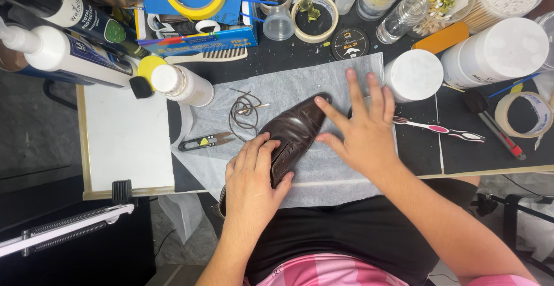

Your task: The person removes the laces from a brown leather shoe, wipes the shoe with a cloth, applies a white cream with fingers and a toothbrush, and then places the shoe on a shelf. The laces are set aside on the work surface.

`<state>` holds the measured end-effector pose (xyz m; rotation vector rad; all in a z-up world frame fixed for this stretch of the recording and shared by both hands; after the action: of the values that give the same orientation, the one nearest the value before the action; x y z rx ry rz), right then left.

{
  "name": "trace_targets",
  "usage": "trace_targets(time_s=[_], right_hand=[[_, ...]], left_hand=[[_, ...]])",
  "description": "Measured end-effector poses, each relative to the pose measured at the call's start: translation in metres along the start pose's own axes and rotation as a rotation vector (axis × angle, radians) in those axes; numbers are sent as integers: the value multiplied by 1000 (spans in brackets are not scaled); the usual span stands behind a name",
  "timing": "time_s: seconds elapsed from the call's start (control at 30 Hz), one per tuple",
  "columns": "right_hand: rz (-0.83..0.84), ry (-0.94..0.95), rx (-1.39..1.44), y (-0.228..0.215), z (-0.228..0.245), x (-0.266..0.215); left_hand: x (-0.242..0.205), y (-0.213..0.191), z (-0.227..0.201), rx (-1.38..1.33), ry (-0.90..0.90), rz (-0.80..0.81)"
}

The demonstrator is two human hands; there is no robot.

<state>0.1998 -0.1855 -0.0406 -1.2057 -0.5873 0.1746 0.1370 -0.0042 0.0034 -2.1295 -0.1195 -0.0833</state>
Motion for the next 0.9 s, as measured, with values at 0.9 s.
trace_targets(time_s=[0.9], right_hand=[[-12,5,115,-19,15,-37]], left_hand=[[26,-20,41,-302,-296,384]])
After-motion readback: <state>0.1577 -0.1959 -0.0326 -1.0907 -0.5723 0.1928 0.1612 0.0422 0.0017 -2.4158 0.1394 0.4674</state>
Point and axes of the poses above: each hand's wrist, its own x-axis towards the middle knuckle, its own y-axis out of the palm, z = x × y, the point moved 8 cm from there along x, towards the middle knuckle, and after that the axes turned 9 degrees about -z, right-handed, at the moved point
